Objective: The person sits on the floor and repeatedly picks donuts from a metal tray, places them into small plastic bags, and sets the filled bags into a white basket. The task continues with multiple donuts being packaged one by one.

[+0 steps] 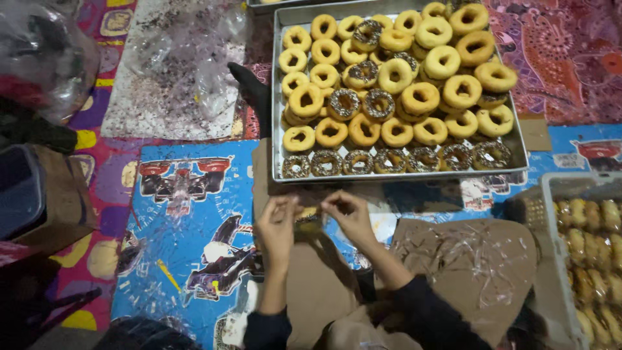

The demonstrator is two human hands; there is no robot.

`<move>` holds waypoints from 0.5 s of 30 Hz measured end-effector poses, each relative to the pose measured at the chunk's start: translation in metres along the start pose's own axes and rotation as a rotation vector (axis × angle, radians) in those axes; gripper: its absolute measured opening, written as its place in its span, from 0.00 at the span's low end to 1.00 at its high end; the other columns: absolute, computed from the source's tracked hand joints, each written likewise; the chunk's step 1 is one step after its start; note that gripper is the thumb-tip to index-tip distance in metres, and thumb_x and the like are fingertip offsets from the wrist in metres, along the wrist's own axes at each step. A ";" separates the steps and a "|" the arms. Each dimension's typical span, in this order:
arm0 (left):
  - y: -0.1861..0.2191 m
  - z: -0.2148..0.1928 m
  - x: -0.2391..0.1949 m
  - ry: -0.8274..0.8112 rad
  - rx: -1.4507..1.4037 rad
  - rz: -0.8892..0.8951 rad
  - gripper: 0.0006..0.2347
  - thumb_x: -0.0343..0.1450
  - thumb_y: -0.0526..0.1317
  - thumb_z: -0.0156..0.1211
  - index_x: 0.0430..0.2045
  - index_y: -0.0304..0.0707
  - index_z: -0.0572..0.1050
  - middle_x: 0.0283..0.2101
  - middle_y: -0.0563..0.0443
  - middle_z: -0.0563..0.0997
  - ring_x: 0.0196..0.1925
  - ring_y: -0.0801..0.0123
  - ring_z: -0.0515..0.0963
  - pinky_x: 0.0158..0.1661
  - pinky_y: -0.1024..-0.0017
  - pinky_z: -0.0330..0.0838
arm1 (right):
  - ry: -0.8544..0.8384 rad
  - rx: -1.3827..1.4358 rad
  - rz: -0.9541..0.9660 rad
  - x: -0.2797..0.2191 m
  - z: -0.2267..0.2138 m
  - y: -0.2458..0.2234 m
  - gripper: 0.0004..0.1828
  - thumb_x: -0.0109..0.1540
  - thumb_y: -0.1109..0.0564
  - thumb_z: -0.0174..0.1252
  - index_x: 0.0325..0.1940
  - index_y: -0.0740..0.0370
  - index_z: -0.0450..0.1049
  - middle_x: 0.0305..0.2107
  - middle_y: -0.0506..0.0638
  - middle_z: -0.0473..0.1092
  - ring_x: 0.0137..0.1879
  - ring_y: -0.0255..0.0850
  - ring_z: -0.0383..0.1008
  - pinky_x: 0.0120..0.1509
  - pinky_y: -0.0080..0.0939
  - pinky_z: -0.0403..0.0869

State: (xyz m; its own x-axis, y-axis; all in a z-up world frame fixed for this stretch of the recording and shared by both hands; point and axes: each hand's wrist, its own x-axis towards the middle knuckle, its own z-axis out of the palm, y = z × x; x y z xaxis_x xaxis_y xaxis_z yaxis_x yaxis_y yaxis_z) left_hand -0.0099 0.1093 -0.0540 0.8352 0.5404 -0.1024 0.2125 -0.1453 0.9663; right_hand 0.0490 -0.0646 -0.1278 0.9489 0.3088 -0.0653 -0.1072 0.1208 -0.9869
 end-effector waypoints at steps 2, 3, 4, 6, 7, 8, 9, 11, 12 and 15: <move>-0.038 -0.020 -0.010 0.141 0.333 0.218 0.12 0.70 0.40 0.70 0.25 0.30 0.74 0.27 0.42 0.78 0.29 0.68 0.76 0.31 0.74 0.69 | 0.024 0.166 -0.043 -0.015 0.029 0.017 0.08 0.63 0.56 0.65 0.41 0.64 0.80 0.32 0.45 0.77 0.38 0.29 0.76 0.46 0.31 0.75; -0.058 -0.028 -0.021 0.206 0.505 0.320 0.16 0.69 0.40 0.74 0.20 0.28 0.72 0.24 0.40 0.74 0.26 0.64 0.70 0.29 0.71 0.65 | 0.045 0.212 0.212 -0.035 0.040 0.026 0.10 0.65 0.55 0.64 0.35 0.64 0.78 0.25 0.44 0.73 0.30 0.29 0.69 0.36 0.31 0.67; -0.074 -0.031 -0.033 0.181 0.361 0.332 0.13 0.69 0.39 0.71 0.20 0.30 0.74 0.24 0.44 0.75 0.26 0.68 0.71 0.28 0.72 0.65 | 0.069 0.255 0.462 -0.052 0.046 0.033 0.15 0.67 0.53 0.63 0.29 0.65 0.77 0.19 0.43 0.69 0.22 0.29 0.63 0.25 0.32 0.60; -0.096 -0.036 -0.048 0.139 0.211 0.200 0.10 0.69 0.38 0.68 0.21 0.32 0.75 0.22 0.49 0.78 0.24 0.73 0.73 0.26 0.72 0.66 | 0.100 0.270 0.614 -0.081 0.048 0.047 0.13 0.64 0.53 0.63 0.29 0.63 0.78 0.17 0.44 0.68 0.19 0.30 0.57 0.23 0.32 0.54; -0.101 -0.035 -0.055 0.122 0.206 0.059 0.10 0.69 0.38 0.68 0.21 0.31 0.75 0.21 0.49 0.79 0.23 0.74 0.74 0.25 0.73 0.67 | 0.118 0.279 0.692 -0.091 0.047 0.055 0.12 0.63 0.54 0.62 0.28 0.62 0.78 0.16 0.44 0.68 0.18 0.31 0.55 0.22 0.33 0.51; -0.102 -0.030 -0.054 0.103 0.196 -0.073 0.11 0.69 0.39 0.68 0.22 0.31 0.74 0.19 0.50 0.79 0.22 0.75 0.75 0.25 0.73 0.68 | 0.158 0.301 0.689 -0.091 0.046 0.063 0.09 0.62 0.54 0.63 0.29 0.58 0.76 0.16 0.44 0.67 0.17 0.32 0.55 0.21 0.34 0.51; -0.102 -0.023 -0.045 0.071 0.254 -0.026 0.11 0.67 0.39 0.70 0.23 0.31 0.74 0.20 0.49 0.79 0.21 0.72 0.75 0.24 0.71 0.68 | 0.198 0.324 0.686 -0.086 0.044 0.072 0.07 0.60 0.54 0.64 0.29 0.55 0.74 0.16 0.45 0.66 0.16 0.33 0.54 0.19 0.35 0.51; -0.098 -0.001 -0.019 0.030 0.363 0.049 0.12 0.65 0.41 0.73 0.24 0.32 0.75 0.20 0.47 0.80 0.22 0.67 0.78 0.24 0.70 0.69 | 0.282 0.321 0.525 -0.060 0.036 0.093 0.09 0.59 0.55 0.66 0.29 0.55 0.71 0.19 0.45 0.67 0.22 0.32 0.60 0.24 0.34 0.59; -0.097 0.012 -0.002 0.023 0.412 0.088 0.12 0.64 0.42 0.74 0.22 0.33 0.76 0.21 0.46 0.81 0.23 0.66 0.81 0.25 0.70 0.70 | 0.321 0.298 0.354 -0.037 0.033 0.103 0.11 0.60 0.56 0.67 0.29 0.60 0.70 0.23 0.44 0.69 0.28 0.31 0.67 0.30 0.33 0.68; -0.106 0.061 0.058 -0.078 0.273 0.228 0.13 0.66 0.44 0.69 0.25 0.31 0.75 0.28 0.38 0.81 0.31 0.53 0.84 0.33 0.62 0.77 | 0.569 -0.319 -0.042 0.015 0.025 0.130 0.16 0.57 0.57 0.76 0.31 0.64 0.73 0.30 0.54 0.71 0.38 0.39 0.69 0.43 0.39 0.70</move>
State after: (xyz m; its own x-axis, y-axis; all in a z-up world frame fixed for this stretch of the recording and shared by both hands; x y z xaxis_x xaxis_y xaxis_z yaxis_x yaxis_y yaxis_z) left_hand 0.0473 0.1060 -0.1766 0.9106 0.4055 0.0803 0.1355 -0.4765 0.8687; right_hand 0.0424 -0.0205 -0.2532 0.9687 -0.2480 -0.0074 -0.0563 -0.1907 -0.9800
